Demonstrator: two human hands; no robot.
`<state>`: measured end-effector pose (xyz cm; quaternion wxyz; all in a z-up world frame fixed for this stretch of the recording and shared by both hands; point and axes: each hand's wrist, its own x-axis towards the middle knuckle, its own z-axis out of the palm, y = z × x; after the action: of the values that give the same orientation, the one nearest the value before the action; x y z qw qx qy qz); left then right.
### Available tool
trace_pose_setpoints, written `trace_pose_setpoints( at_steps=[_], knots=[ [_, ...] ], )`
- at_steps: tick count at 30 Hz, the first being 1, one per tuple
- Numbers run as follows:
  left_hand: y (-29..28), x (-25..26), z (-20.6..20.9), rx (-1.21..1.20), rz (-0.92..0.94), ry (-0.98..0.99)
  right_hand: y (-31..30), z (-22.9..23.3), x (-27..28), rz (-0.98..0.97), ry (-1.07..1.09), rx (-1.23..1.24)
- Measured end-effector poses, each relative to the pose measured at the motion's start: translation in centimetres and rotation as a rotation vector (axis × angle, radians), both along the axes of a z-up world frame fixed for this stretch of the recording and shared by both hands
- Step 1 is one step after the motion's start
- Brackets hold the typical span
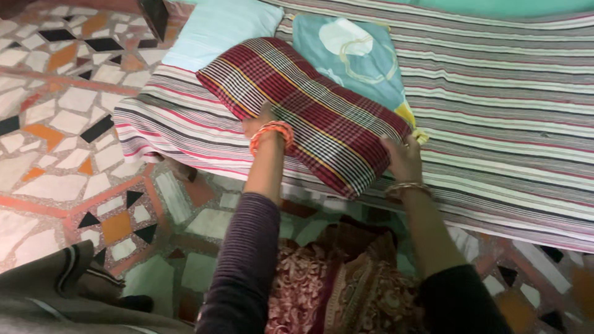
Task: The person inserts a pillow into a patterned pillowcase on a bed. They align the corners, push the pillow inside, and smooth the case to fit the pillow.
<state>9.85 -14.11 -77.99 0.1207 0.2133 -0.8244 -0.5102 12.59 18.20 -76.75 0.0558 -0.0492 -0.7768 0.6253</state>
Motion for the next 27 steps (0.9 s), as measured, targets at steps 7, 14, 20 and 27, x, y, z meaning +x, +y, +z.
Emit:
trace_pose_setpoints(
  at_steps=[7, 14, 20, 27],
  knots=[
    [-0.7, -3.9, -3.3, -0.019, -0.051, -0.05, -4.4, 2.9, 3.1, -0.03, 0.38, 0.378],
    [7.0, -5.2, -0.2, 0.299, -0.335, 0.287, -7.9, 6.4, 7.0, -0.014, 0.787, 0.833],
    [14.5, 5.7, 7.0, 0.115, -0.628, 0.515, -4.7, 7.4, 5.9, -0.225, 0.646, 0.803],
    [13.8, 10.6, 13.3, -0.835, -0.598, 0.938, -0.6, 7.1, 5.5, -0.389, 0.792, 0.706]
  ],
)
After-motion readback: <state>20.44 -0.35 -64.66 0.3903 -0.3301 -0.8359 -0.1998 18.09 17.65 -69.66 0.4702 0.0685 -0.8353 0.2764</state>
